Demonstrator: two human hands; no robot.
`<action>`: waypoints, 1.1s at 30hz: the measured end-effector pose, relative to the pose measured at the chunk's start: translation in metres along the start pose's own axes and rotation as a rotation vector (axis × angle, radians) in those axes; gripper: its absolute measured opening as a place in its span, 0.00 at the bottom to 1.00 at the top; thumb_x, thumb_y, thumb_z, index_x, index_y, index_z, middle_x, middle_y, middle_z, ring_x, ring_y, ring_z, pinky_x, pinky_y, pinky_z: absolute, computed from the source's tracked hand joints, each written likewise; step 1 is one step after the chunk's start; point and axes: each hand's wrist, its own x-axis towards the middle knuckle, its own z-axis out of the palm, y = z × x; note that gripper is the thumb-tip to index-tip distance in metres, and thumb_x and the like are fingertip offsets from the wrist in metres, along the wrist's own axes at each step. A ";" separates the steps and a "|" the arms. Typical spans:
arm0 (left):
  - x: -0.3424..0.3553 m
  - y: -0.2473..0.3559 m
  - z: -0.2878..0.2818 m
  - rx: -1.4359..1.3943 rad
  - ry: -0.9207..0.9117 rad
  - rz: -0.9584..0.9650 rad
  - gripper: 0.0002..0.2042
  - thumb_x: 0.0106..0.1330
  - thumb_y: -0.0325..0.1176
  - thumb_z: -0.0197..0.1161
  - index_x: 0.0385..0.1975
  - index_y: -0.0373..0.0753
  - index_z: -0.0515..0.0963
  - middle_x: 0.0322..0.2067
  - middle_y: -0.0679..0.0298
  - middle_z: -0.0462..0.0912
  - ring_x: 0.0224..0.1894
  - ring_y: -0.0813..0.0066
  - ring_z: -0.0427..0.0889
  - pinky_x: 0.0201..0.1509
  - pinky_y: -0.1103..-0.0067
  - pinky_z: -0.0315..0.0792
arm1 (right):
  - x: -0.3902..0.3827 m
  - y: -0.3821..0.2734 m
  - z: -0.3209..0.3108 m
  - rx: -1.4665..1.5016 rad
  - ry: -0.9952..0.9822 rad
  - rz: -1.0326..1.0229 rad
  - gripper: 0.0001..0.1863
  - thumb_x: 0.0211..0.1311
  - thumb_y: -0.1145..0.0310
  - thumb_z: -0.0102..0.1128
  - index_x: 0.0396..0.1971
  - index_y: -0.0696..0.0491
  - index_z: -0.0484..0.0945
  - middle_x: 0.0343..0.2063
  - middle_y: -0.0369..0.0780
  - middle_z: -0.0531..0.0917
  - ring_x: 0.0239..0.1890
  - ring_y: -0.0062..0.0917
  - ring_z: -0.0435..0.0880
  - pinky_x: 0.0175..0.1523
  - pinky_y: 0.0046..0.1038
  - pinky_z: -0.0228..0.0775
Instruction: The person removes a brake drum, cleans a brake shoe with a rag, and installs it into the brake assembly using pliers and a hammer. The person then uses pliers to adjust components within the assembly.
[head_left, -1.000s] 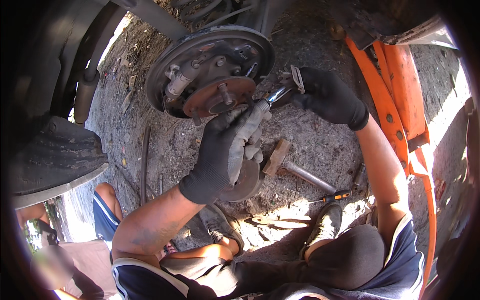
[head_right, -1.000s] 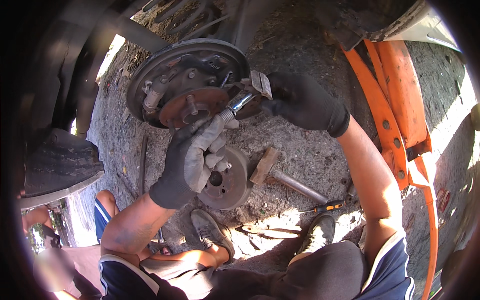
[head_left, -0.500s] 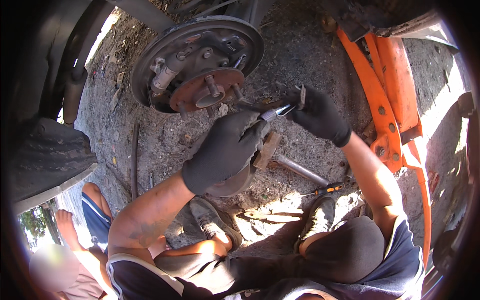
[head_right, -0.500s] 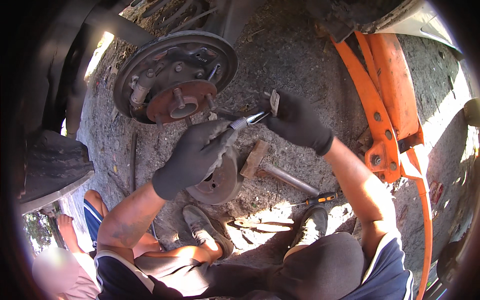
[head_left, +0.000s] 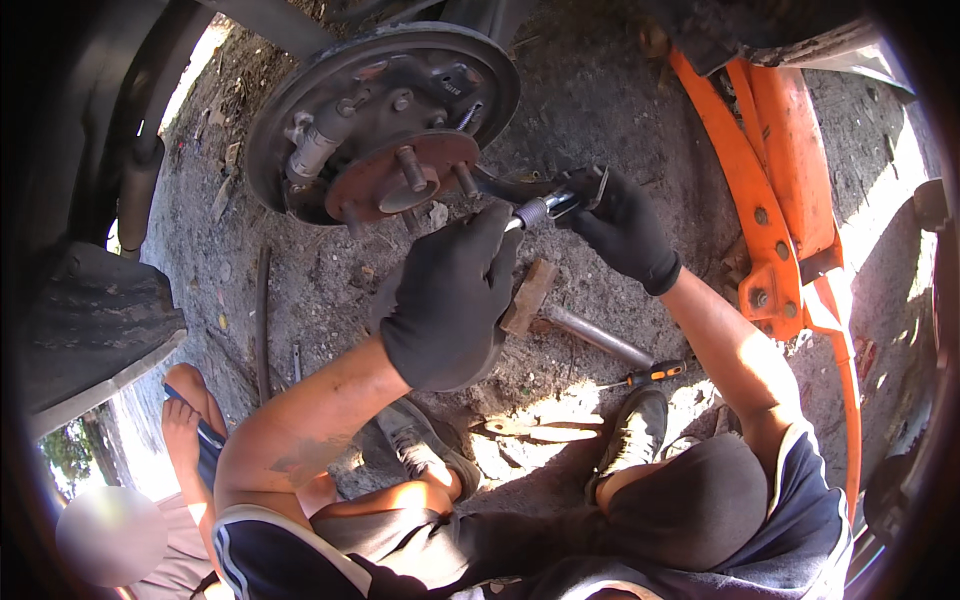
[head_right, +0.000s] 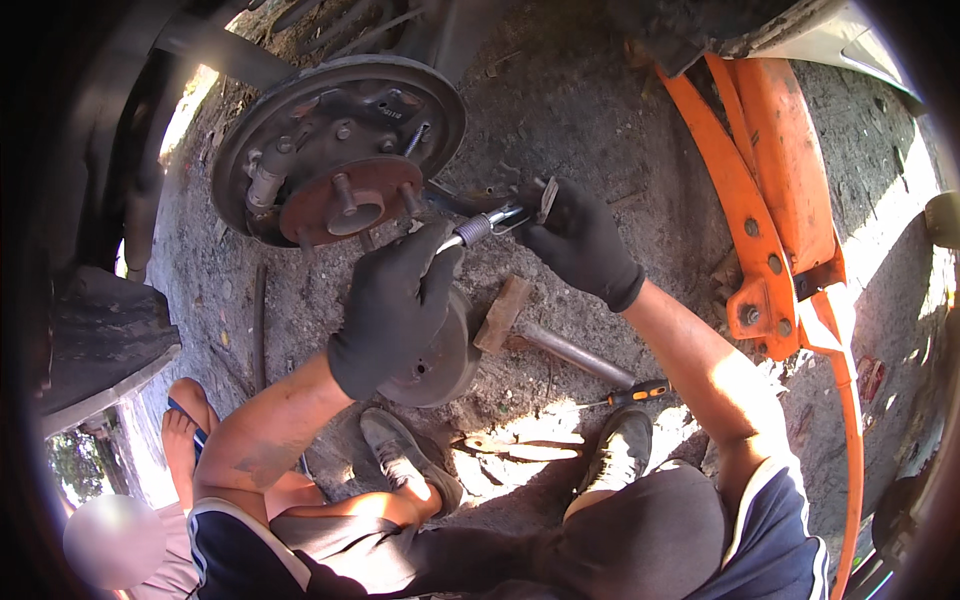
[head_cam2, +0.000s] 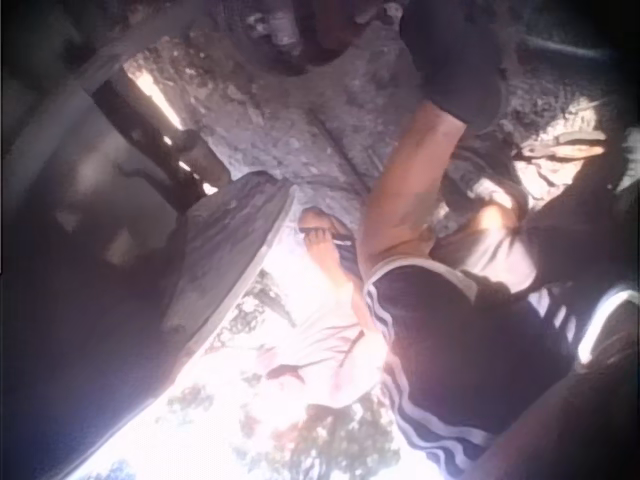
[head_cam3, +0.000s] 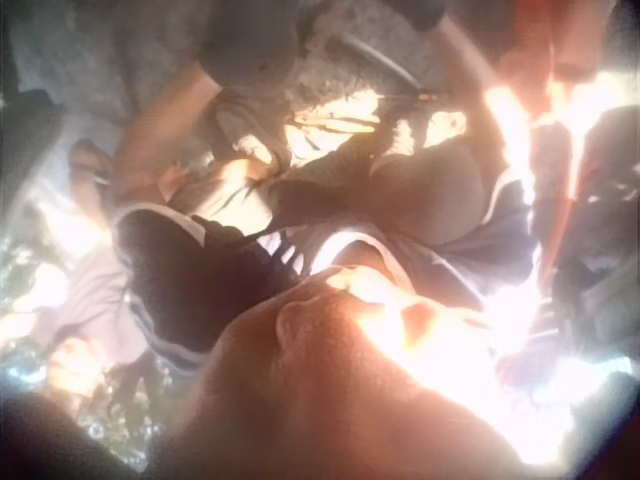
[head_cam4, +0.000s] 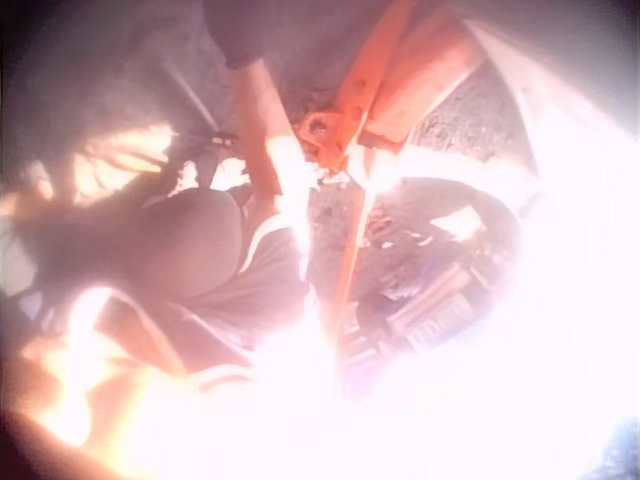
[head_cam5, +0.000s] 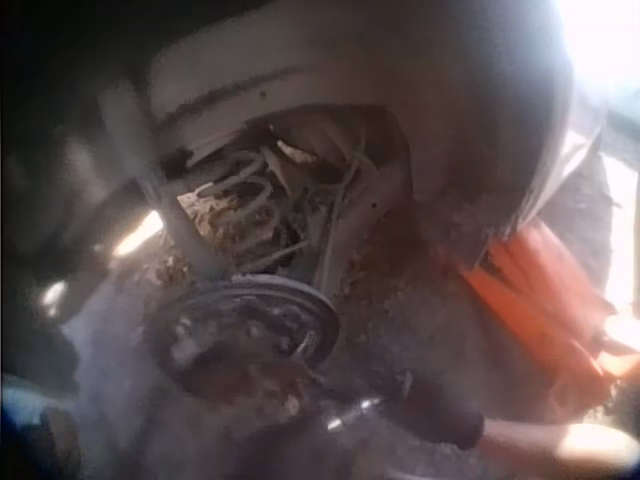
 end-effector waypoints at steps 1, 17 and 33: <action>0.000 -0.003 -0.001 0.036 0.044 0.083 0.12 0.67 0.28 0.62 0.48 0.33 0.79 0.29 0.49 0.84 0.29 0.51 0.84 0.32 0.69 0.75 | -0.002 -0.006 0.000 -0.131 -0.042 0.023 0.21 0.60 0.78 0.65 0.53 0.60 0.75 0.45 0.43 0.85 0.48 0.23 0.84 0.54 0.30 0.79; -0.015 -0.005 -0.010 0.471 0.019 0.589 0.24 0.53 0.28 0.64 0.54 0.39 0.80 0.46 0.58 0.84 0.40 0.65 0.85 0.42 0.71 0.79 | -0.020 -0.020 0.015 -0.475 -0.026 -0.051 0.17 0.54 0.71 0.69 0.44 0.58 0.80 0.30 0.47 0.86 0.31 0.31 0.88 0.38 0.30 0.78; -0.017 -0.030 0.010 -0.319 0.069 -0.143 0.12 0.70 0.27 0.62 0.50 0.31 0.80 0.38 0.57 0.87 0.31 0.77 0.85 0.36 0.82 0.78 | -0.022 -0.008 0.013 -0.600 -0.018 -0.248 0.18 0.56 0.72 0.69 0.47 0.56 0.80 0.33 0.47 0.87 0.35 0.36 0.89 0.39 0.32 0.79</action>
